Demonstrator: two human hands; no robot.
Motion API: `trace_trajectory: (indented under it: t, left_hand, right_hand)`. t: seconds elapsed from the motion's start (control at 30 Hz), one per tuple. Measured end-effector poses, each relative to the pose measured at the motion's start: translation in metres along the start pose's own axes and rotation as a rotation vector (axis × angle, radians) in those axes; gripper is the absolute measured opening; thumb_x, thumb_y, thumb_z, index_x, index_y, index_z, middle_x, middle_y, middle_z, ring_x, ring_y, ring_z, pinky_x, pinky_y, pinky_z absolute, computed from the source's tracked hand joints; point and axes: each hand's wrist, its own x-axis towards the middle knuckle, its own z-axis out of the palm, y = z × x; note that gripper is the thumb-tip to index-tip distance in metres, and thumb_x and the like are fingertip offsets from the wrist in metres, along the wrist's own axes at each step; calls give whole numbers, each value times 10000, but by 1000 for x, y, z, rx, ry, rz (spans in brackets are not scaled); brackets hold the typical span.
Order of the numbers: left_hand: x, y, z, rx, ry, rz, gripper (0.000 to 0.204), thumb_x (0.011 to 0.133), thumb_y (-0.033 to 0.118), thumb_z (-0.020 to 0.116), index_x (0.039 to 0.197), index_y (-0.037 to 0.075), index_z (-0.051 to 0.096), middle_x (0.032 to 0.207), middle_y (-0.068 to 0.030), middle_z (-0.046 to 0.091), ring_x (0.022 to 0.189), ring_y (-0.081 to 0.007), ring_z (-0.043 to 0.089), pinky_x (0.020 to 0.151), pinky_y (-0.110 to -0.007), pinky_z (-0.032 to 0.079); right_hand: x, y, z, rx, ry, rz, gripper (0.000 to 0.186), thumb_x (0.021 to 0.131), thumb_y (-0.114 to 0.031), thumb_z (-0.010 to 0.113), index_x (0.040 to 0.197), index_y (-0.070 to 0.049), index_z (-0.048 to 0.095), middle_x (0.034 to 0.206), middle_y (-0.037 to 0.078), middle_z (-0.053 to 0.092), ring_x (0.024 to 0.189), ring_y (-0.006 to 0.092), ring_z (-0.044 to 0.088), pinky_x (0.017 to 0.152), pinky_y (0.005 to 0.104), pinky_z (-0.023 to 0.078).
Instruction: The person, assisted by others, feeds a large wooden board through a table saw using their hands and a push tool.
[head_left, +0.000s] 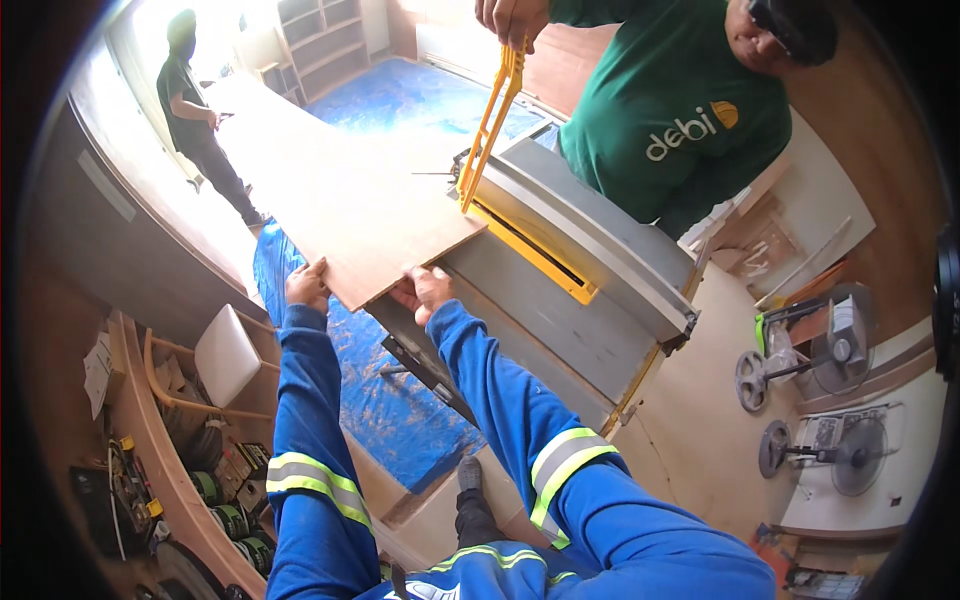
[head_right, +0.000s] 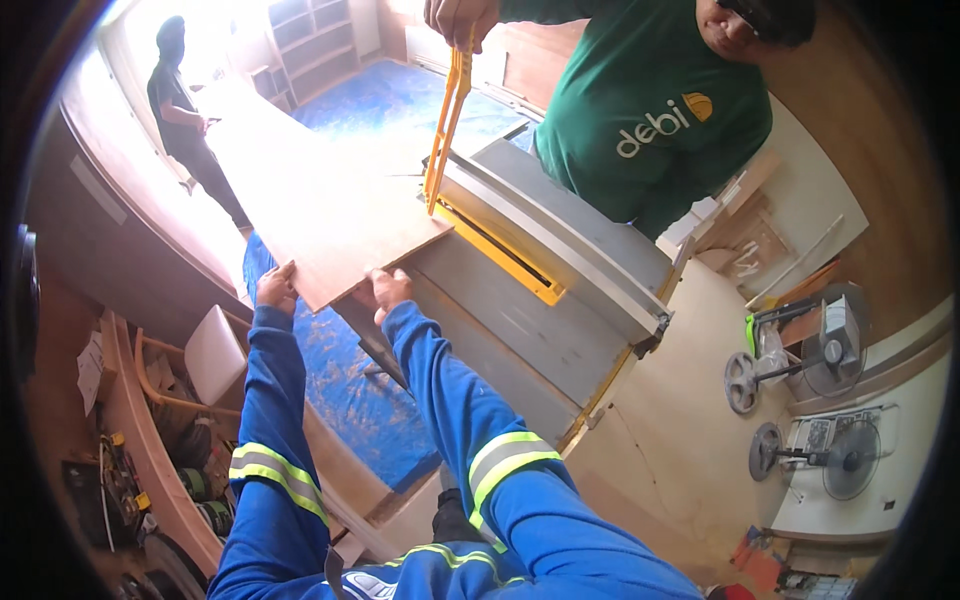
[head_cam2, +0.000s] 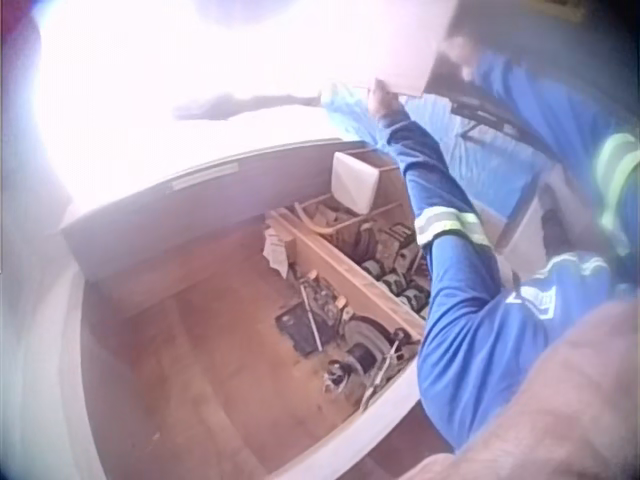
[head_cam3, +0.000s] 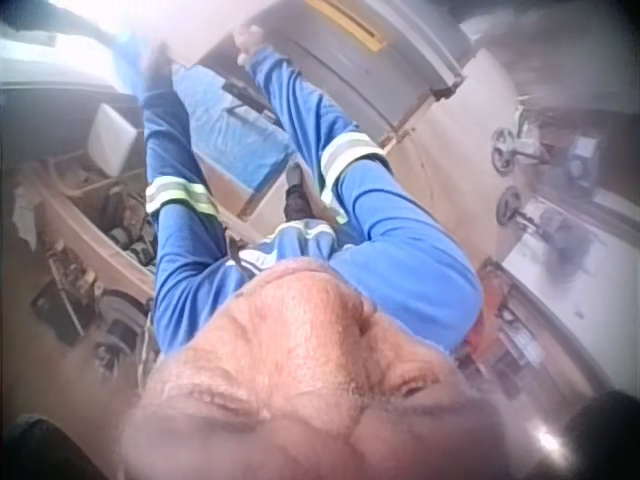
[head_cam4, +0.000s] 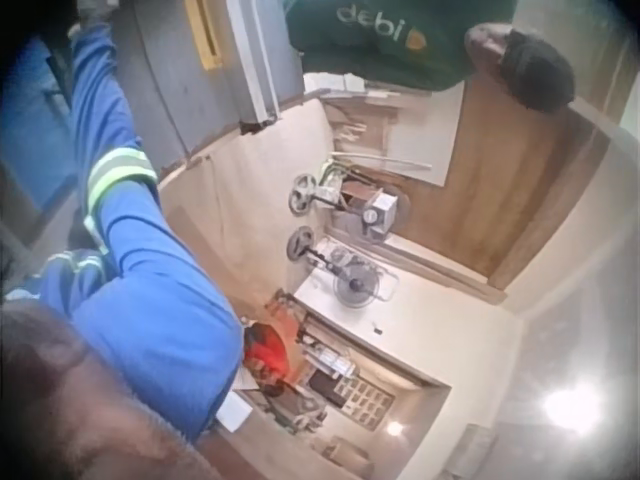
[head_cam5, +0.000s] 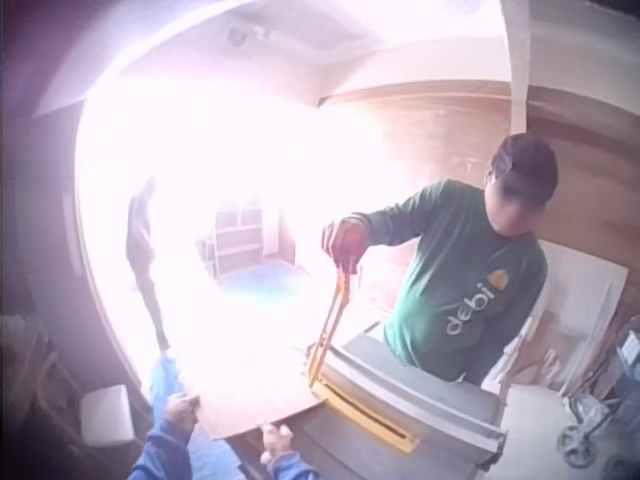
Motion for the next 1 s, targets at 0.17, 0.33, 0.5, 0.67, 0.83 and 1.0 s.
trace_trajectory:
  t: [0.17,0.33,0.5,0.67,0.83,1.0]
  left_hand:
    - [-95,36,-28,157,28,59,248,911,92,625,1105,-59,591,947,-123,683,785,-194,687,671,-321,582]
    - [-204,42,-62,216,21,93,186,911,101,631,1027,-43,623,876,-102,688,694,-162,673,598,-275,560]
    - [-348,25,-32,228,90,11,150,902,104,647,1002,-8,634,852,-72,685,659,-126,661,530,-272,549]
    - [-489,-37,0,147,53,-8,164,897,105,654,1008,-15,636,840,-69,686,655,-123,658,523,-254,542]
    - [-639,-90,84,162,120,12,185,894,59,634,1048,-44,627,895,-80,691,727,-129,671,566,-275,564]
    - [-751,-105,111,92,119,-75,195,882,38,632,1060,-38,605,927,-90,688,757,-148,676,584,-272,567]
  right_hand:
    - [-95,12,-11,-76,-146,105,222,873,-115,676,1012,-31,526,908,90,575,796,199,607,702,407,610]
    - [-205,37,-49,24,-209,185,202,872,-138,688,980,-35,552,838,71,578,762,188,614,712,390,602]
    - [-307,14,-137,-35,-313,296,222,871,-196,694,982,-50,569,843,69,600,793,210,635,720,418,593]
    - [-398,-43,-272,-8,-373,455,328,923,-312,646,1123,-62,576,1021,108,621,886,249,636,792,441,561]
    - [-480,-90,-387,-7,-282,402,342,975,-241,567,1254,-48,527,1218,122,598,1123,283,590,977,467,489]
    - [-575,-109,-439,94,-201,396,351,971,-174,556,1293,-50,492,1280,127,559,1169,293,568,1033,494,452]
